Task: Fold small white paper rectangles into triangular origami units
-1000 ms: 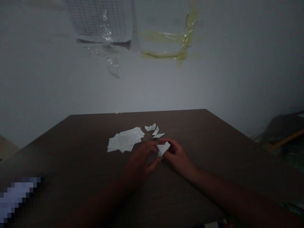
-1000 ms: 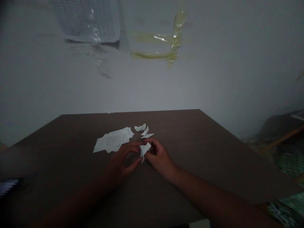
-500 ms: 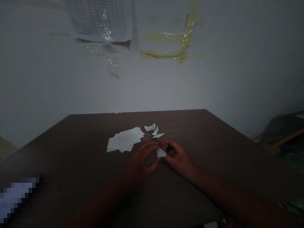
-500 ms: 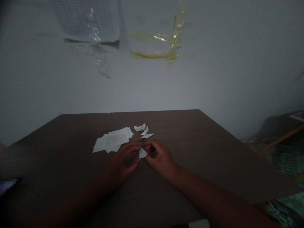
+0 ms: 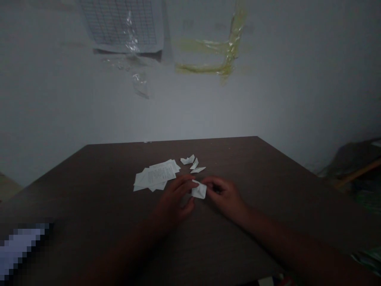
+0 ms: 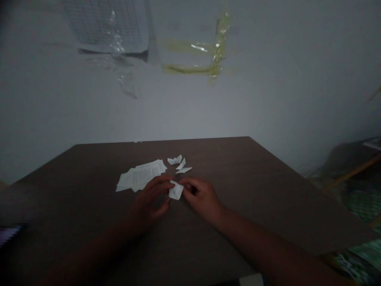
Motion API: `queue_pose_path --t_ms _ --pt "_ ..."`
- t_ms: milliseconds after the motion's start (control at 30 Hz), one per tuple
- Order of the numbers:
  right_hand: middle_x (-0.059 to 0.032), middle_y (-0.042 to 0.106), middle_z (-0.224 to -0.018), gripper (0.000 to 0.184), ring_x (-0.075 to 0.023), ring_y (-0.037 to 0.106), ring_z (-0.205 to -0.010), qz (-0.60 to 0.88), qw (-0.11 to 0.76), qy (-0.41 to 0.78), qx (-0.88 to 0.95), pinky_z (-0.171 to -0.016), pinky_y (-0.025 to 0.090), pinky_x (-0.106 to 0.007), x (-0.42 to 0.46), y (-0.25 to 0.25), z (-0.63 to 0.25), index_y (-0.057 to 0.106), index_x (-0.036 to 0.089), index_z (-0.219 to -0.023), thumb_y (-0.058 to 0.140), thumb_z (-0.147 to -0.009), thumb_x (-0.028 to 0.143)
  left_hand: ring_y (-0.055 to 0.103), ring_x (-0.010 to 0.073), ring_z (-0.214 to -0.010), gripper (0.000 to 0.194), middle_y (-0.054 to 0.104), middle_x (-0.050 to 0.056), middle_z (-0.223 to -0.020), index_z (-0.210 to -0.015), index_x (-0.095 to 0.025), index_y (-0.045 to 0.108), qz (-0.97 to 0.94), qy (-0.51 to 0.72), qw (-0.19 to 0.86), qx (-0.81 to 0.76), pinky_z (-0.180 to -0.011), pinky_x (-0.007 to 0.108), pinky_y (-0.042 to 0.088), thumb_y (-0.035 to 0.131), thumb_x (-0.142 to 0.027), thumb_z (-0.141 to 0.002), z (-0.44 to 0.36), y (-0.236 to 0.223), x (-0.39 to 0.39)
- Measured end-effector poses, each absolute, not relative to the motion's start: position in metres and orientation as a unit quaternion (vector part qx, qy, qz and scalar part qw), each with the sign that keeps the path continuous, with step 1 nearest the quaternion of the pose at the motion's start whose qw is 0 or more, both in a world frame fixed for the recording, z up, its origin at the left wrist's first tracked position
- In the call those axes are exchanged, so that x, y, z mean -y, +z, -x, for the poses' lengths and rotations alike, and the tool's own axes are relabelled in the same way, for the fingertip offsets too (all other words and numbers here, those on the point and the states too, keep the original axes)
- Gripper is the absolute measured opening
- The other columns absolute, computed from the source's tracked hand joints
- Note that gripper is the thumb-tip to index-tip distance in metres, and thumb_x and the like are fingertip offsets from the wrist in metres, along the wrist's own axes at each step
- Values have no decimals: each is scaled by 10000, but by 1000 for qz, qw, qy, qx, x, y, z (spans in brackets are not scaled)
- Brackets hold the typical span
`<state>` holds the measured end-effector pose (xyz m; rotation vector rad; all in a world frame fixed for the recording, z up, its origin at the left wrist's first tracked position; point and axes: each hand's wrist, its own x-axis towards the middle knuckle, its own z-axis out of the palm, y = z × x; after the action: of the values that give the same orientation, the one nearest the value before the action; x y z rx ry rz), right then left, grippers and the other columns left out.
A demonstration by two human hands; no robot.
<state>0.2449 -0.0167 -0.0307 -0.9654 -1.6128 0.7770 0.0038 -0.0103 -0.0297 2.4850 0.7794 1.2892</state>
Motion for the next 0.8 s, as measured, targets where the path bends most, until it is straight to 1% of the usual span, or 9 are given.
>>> queue_pose_path --t_ms 67,167,233,367,467,533,633,800 --pt "8 704 -755 136 -179 611 -674 403 527 392 637 -640 475 -309 16 -33 -242 870 287 -1029 815 -930 363 756 306 -1405 452 751 106 -1505 -1386 -319 749 -850 442 111 -265 -1176 499 680 710 -103 -990 -2 -28 9" --pt "45 635 -673 247 -134 510 -537 393 520 490 578 -526 402 -267 14 -33 -240 857 277 -1067 874 -884 443 749 318 -1415 449 752 102 -1506 -1366 -327 769 -845 452 102 -266 -1192 532 672 717 -93 -986 0 -29 6" --pt "58 631 -671 303 -121 493 -508 380 518 535 549 -501 396 -258 14 -30 -239 847 281 -1098 909 -851 444 748 319 -1415 453 752 99 -1504 -1364 -343 775 -846 450 101 -269 -1197 527 671 731 -100 -985 0 -32 3" --pt "43 696 -738 327 -112 530 -526 342 514 596 514 -527 452 -266 15 -25 -239 843 280 -1130 918 -857 444 761 322 -1387 425 755 113 -1492 -1357 -337 789 -845 450 94 -274 -1161 506 694 732 -118 -997 0 -35 1" --pt "21 769 -846 362 -110 568 -579 330 504 619 504 -530 455 -253 16 -24 -238 843 285 -1111 979 -800 410 754 325 -1404 394 756 124 -1492 -1347 -306 795 -845 447 93 -278 -1181 528 681 712 -114 -1013 -1 -33 2" --pt "19 781 -860 366 -114 593 -616 336 498 625 499 -545 460 -244 17 -25 -237 843 283 -1074 1014 -765 380 741 320 -1429 405 751 117 -1510 -1365 -314 794 -846 441 101 -280 -1204 527 667 710 -118 -1020 -1 -30 4" --pt "15 773 -827 336 -123 615 -644 349 490 634 487 -570 465 -247 17 -27 -236 838 264 -1003 1030 -751 375 736 322 -1438 443 746 113 -1518 -1395 -334 791 -851 437 103 -274 -1208 518 666 722 -115 -1016 -1 -28 6" --pt "-3 794 -887 348 -153 660 -728 362 496 634 469 -614 476 -269 16 -29 -236 814 252 -933 1049 -706 372 743 345 -1417 390 684 160 -1587 -1367 -285 784 -861 430 77 -260 -1125 518 703 714 -103 -1030 -1 -27 11"
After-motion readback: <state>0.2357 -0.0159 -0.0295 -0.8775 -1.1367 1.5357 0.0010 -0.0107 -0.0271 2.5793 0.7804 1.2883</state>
